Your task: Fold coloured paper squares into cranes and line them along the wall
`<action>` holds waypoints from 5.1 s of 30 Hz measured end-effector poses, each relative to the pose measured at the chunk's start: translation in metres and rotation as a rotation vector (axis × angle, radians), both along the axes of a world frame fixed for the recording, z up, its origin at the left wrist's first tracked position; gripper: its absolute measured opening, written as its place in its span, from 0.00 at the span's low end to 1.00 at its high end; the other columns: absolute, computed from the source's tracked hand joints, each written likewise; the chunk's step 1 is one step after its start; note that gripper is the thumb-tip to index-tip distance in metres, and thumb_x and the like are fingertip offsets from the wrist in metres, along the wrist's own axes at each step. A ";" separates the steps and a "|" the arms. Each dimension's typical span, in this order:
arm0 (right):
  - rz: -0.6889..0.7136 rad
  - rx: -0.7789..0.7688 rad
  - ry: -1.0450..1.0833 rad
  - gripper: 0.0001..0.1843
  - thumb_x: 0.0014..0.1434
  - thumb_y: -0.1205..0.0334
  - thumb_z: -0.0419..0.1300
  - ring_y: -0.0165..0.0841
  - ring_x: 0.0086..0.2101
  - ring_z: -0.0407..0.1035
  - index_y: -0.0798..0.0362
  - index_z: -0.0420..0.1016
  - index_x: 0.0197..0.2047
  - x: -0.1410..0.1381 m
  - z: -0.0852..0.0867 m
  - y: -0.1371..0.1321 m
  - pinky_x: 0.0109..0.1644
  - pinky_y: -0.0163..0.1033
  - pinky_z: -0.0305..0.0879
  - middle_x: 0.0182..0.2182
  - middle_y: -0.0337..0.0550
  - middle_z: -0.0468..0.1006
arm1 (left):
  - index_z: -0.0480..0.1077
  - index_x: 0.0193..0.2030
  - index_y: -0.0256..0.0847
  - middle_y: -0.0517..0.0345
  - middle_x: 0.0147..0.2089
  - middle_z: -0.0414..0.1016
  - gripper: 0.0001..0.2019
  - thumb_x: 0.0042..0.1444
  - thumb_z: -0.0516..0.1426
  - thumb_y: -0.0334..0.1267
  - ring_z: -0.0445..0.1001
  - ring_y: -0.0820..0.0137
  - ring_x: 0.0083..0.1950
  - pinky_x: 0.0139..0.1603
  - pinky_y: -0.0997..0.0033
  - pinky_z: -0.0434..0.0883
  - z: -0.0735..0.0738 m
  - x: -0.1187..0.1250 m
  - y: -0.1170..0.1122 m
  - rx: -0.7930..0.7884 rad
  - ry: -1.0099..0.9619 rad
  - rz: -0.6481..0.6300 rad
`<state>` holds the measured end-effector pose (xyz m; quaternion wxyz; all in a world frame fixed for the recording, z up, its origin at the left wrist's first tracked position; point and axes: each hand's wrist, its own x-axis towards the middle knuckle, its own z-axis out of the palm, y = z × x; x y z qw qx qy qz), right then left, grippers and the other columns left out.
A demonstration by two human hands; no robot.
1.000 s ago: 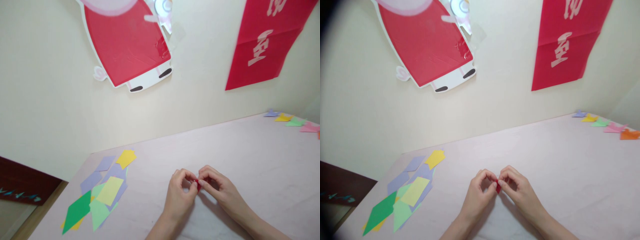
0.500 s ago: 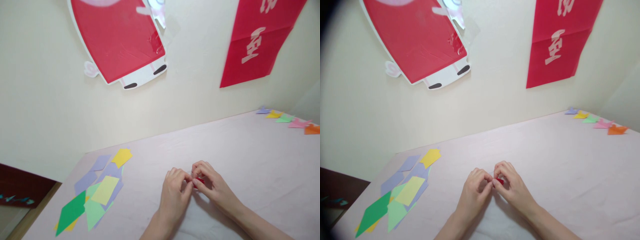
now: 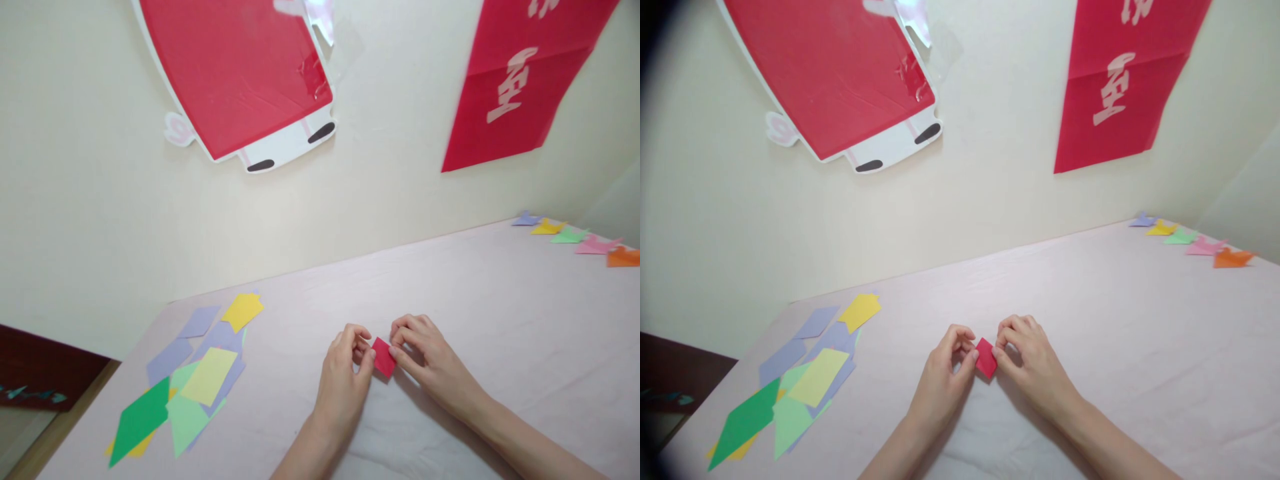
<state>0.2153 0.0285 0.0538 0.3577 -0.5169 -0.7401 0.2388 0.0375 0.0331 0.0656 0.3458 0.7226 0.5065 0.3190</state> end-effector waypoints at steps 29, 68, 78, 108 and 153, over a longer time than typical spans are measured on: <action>0.257 0.024 -0.146 0.09 0.62 0.74 0.55 0.37 0.38 0.63 0.52 0.69 0.33 0.009 0.005 0.001 0.43 0.43 0.59 0.33 0.43 0.73 | 0.74 0.39 0.46 0.60 0.42 0.71 0.06 0.60 0.58 0.30 0.66 0.65 0.46 0.49 0.63 0.63 0.009 -0.010 0.006 0.207 0.382 -0.303; 0.064 -0.132 -0.107 0.07 0.64 0.62 0.60 0.40 0.41 0.65 0.49 0.75 0.33 0.009 -0.002 0.011 0.47 0.46 0.58 0.35 0.41 0.76 | 0.65 0.33 0.41 0.59 0.36 0.70 0.08 0.59 0.55 0.24 0.70 0.68 0.38 0.40 0.69 0.66 -0.007 0.010 0.013 0.153 0.344 -0.151; 0.093 -0.111 -0.101 0.14 0.68 0.62 0.52 0.40 0.40 0.64 0.49 0.78 0.35 0.010 -0.002 0.011 0.47 0.49 0.60 0.36 0.45 0.76 | 0.64 0.34 0.42 0.58 0.36 0.71 0.07 0.60 0.55 0.27 0.70 0.65 0.38 0.40 0.66 0.68 -0.009 0.014 0.014 0.172 0.410 -0.152; -0.037 -0.127 -0.170 0.05 0.56 0.68 0.62 0.40 0.39 0.65 0.49 0.75 0.31 0.003 -0.005 0.015 0.45 0.46 0.60 0.34 0.41 0.76 | 0.68 0.37 0.42 0.62 0.33 0.76 0.07 0.59 0.53 0.27 0.75 0.72 0.34 0.38 0.75 0.68 -0.003 0.006 0.023 -0.015 -0.014 -0.150; -0.086 0.120 0.089 0.07 0.61 0.68 0.55 0.39 0.36 0.63 0.50 0.64 0.31 -0.001 -0.003 0.014 0.41 0.43 0.60 0.31 0.42 0.71 | 0.67 0.49 0.32 0.40 0.46 0.78 0.15 0.58 0.55 0.38 0.78 0.63 0.43 0.41 0.67 0.74 -0.002 0.031 0.005 -0.524 -0.637 0.034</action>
